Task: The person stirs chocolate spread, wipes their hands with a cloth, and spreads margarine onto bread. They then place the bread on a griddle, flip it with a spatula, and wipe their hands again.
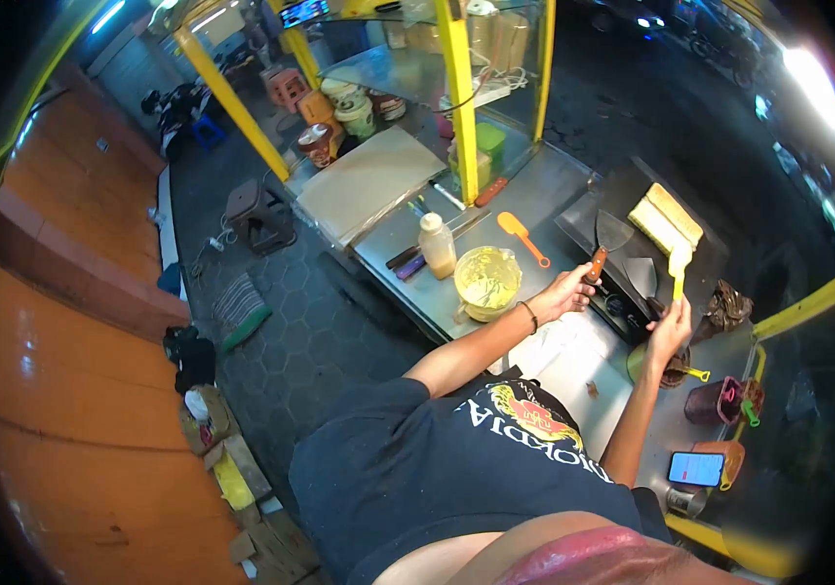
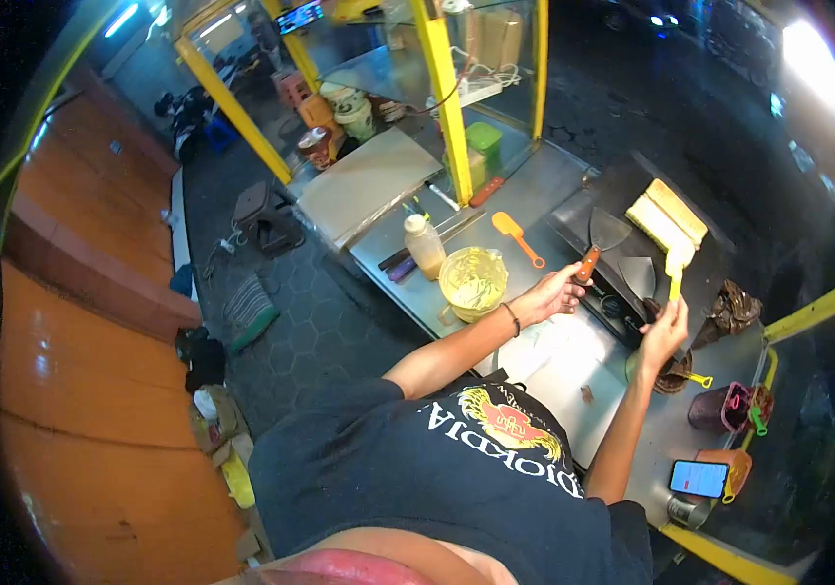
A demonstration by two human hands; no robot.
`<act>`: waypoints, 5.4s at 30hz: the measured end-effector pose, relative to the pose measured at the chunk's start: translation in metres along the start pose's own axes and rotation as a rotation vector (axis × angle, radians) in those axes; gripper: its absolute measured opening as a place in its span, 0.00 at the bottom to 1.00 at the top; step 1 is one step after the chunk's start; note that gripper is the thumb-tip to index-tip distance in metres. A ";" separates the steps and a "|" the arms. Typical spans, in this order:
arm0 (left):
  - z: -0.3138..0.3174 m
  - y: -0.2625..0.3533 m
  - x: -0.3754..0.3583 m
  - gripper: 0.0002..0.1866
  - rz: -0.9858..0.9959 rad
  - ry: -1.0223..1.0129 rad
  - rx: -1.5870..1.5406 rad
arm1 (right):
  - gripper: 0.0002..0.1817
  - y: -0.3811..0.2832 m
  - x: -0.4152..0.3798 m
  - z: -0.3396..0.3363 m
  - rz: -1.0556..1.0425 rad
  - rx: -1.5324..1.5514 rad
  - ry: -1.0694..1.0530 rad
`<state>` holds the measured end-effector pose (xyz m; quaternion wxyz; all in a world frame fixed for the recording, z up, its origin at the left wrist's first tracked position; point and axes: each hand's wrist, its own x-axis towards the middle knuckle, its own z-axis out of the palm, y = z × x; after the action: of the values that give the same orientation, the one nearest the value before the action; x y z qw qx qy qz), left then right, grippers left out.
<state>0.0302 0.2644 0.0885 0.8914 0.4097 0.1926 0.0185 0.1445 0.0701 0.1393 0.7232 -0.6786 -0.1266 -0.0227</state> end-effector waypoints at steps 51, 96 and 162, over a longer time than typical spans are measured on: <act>0.011 0.108 0.044 0.26 0.616 0.398 1.076 | 0.16 0.027 0.079 -0.004 -0.087 -0.409 0.171; 0.083 0.134 -0.035 0.29 0.519 0.309 1.605 | 0.16 -0.009 0.045 0.038 -0.315 -0.499 -0.214; 0.019 0.076 0.006 0.29 0.553 0.446 1.093 | 0.16 -0.102 0.083 0.027 -0.339 -1.023 -0.336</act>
<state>0.0524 0.3028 0.1539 0.4555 0.8250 0.2420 0.2311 0.2002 0.1008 0.2581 0.2584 -0.9071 -0.3201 -0.0889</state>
